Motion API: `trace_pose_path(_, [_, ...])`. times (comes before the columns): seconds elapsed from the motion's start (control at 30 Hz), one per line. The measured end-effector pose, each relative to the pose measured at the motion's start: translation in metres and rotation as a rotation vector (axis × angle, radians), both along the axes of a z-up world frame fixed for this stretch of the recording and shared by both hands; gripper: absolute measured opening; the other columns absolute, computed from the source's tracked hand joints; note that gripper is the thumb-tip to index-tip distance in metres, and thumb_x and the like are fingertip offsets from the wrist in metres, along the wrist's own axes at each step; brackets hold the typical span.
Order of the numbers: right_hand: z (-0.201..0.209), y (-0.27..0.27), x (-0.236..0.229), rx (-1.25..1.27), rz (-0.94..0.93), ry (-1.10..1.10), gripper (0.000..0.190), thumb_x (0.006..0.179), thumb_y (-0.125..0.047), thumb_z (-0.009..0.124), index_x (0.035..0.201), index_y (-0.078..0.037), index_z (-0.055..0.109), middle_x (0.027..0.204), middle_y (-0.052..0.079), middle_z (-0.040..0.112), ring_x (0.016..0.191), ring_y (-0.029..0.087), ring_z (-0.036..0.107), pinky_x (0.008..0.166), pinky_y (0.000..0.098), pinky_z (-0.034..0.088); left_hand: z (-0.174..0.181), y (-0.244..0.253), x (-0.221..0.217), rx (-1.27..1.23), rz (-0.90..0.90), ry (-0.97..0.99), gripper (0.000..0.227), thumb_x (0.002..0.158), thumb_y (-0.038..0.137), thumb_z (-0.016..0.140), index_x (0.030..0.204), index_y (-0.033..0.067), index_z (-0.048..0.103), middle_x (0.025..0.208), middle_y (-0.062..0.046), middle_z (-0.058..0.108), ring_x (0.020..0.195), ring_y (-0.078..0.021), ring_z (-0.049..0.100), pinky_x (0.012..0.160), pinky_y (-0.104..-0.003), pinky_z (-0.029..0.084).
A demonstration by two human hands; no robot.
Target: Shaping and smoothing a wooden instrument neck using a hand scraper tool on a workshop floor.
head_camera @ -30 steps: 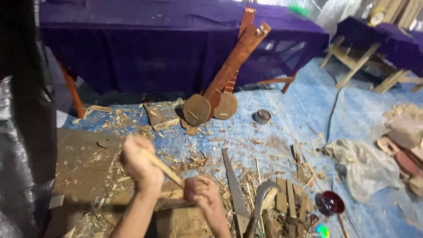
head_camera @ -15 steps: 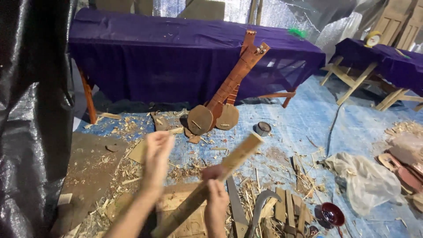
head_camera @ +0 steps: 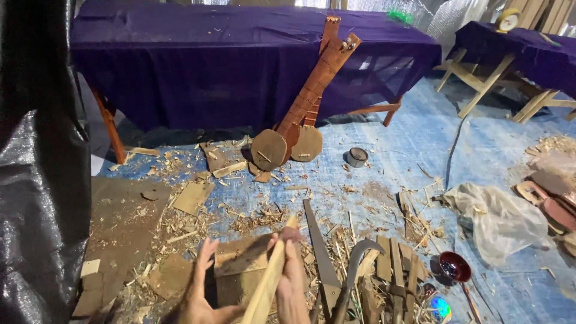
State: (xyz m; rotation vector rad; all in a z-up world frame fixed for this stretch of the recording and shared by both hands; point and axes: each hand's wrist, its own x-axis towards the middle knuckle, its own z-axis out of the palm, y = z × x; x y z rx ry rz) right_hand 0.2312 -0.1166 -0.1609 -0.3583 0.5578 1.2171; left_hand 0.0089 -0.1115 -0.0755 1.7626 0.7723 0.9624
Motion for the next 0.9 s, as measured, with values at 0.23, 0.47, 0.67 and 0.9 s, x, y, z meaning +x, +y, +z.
trace_pose_path(0.23, [0.002,0.001,-0.044,0.022,0.035,0.054,0.029,0.090,-0.007,0.066,0.115,0.007,0.061,0.101,0.024,0.070,0.083,0.030,0.069,0.075,0.0346,0.062,-0.074,-0.021,0.035,0.480,0.204,-0.252,0.044,0.100,0.032,0.046,0.132,0.0033,0.053,0.138,-0.023,0.060,0.135,-0.0352,0.058,0.118,-0.052,0.045])
trace_pose_path(0.47, [-0.043,0.014,-0.037,-0.152,-0.010,0.096,0.023,0.099,-0.016,0.060,0.120,-0.004,0.060,0.108,0.019,0.071,0.084,0.024,0.067,0.077,0.0364,0.060,-0.212,0.037,0.017,0.167,0.082,-0.535,0.046,0.095,0.014,0.053,0.138,-0.0028,0.050,0.148,-0.026,0.051,0.141,-0.0372,0.050,0.123,-0.051,0.038])
trace_pose_path(0.67, [0.000,0.006,-0.040,-0.168,0.096,0.178,0.031,0.094,-0.006,0.064,0.121,0.009,0.060,0.111,0.026,0.067,0.093,0.031,0.069,0.080,0.0387,0.062,0.036,0.018,0.060,0.213,0.330,-0.594,0.016,0.101,0.018,0.056,0.111,0.0066,0.053,0.101,-0.007,0.069,0.099,-0.0198,0.071,0.104,-0.047,0.062])
trace_pose_path(0.9, [-0.040,-0.013,0.002,-0.528,0.632,-0.906,0.026,0.100,-0.013,0.055,0.118,0.000,0.068,0.090,0.012,0.066,0.069,0.019,0.065,0.060,0.0273,0.060,0.055,0.061,0.051,0.064,0.254,-0.608,0.021,0.104,0.033,0.051,0.097,0.0129,0.050,0.081,0.002,0.052,0.072,-0.0097,0.051,0.069,-0.028,0.051])
